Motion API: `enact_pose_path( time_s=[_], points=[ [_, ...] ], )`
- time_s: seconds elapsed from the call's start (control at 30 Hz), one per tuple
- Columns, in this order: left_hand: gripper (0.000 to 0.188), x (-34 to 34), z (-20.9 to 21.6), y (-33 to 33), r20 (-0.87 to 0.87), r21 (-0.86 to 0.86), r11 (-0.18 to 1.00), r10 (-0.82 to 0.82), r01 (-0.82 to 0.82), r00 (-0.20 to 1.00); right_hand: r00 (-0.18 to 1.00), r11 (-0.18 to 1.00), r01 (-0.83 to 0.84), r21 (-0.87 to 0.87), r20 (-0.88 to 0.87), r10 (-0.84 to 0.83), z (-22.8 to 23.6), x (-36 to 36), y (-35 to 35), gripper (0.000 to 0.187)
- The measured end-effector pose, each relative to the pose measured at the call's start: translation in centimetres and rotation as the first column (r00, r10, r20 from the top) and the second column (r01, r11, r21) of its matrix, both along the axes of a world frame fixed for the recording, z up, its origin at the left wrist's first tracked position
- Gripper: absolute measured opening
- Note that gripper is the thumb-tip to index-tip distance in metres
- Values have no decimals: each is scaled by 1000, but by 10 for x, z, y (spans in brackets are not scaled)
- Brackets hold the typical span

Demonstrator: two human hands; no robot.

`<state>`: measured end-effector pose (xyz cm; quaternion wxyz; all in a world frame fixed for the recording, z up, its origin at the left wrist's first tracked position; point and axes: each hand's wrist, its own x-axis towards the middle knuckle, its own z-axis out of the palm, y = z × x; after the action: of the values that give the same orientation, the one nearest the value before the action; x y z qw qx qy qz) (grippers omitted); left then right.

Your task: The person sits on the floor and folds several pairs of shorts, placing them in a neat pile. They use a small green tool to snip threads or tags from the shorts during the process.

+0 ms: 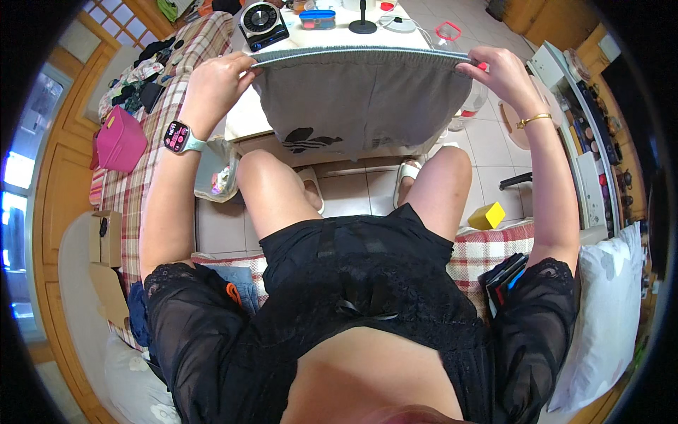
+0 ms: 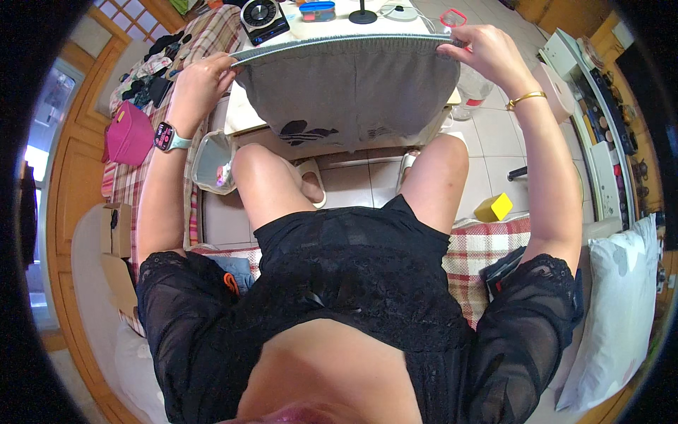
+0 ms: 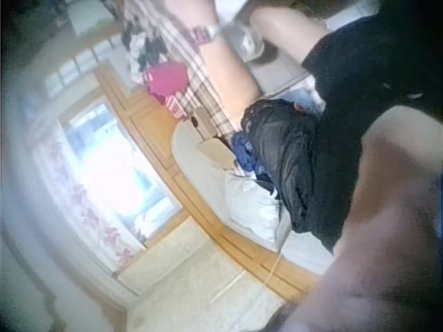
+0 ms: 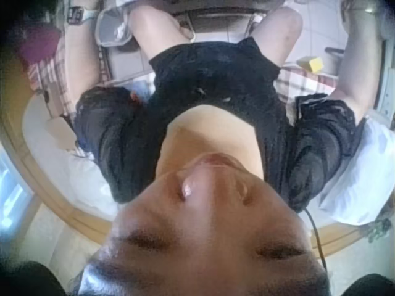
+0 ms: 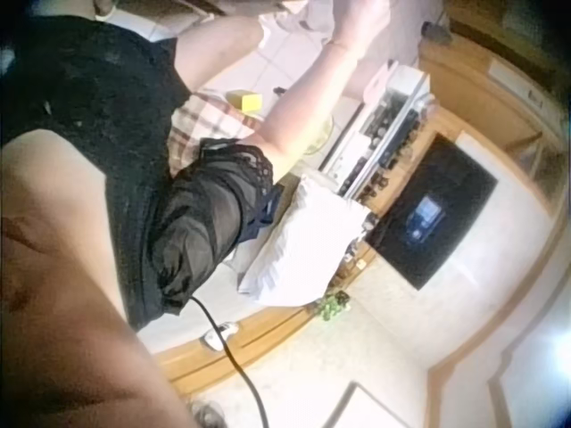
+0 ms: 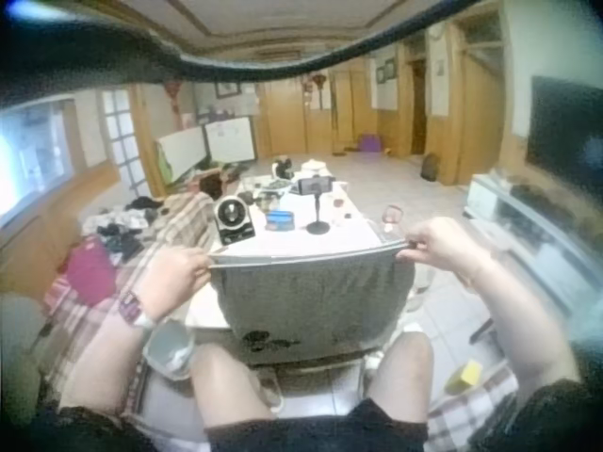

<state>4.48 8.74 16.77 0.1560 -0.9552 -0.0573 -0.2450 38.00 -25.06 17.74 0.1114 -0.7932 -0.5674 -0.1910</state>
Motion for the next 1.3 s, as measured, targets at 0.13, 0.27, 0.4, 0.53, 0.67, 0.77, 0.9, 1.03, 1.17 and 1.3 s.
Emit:
enact_pose_path(
  time_s=[0.13, 0.27, 0.4, 0.53, 0.67, 0.77, 0.9, 1.03, 1.17, 1.3],
  points=[
    [23, -2, -17, 0, 76, -131, 991, 28, -18, 997, 995, 995, -62, 72, -73, 67, -15, 0, 4, 42],
    [29, 5, -31, 0, 143, -540, 841, 57, 30, 988, 957, 973, -81, 217, -257, 137, -27, 1, 12, 44],
    [26, 16, -33, 12, 158, -699, 713, 80, 54, 984, 921, 975, 25, 220, -385, 64, -23, -9, 28, 48],
    [34, 14, -25, -3, 252, -956, 142, -61, 258, 966, 875, 970, -20, 240, -465, 133, -21, -4, 32, 48],
    [40, 3, -21, -24, 316, -946, -111, -100, 305, 943, 631, 943, -35, 332, -724, 278, -29, -11, 30, 40],
    [43, -3, -25, -33, 327, -925, -239, -110, 295, 938, 480, 960, -18, 280, -840, 254, -34, -16, 27, 36],
    [44, -9, -37, -29, 253, -940, -248, -40, 235, 967, 313, 972, 9, 234, -924, 219, -42, -29, 28, 33],
    [48, -11, -50, -22, 230, -933, -301, -72, 198, 971, 226, 973, 8, 229, -949, 222, -62, -20, 36, 36],
    [47, -15, -59, -21, 213, -927, -326, -59, 183, 975, 115, 984, 17, 175, -978, 172, -66, -24, 41, 34],
    [47, -17, -64, -23, 192, -928, -329, -15, 177, 981, 120, 994, -45, 100, -987, 104, -67, -21, 40, 25]
  ],
)
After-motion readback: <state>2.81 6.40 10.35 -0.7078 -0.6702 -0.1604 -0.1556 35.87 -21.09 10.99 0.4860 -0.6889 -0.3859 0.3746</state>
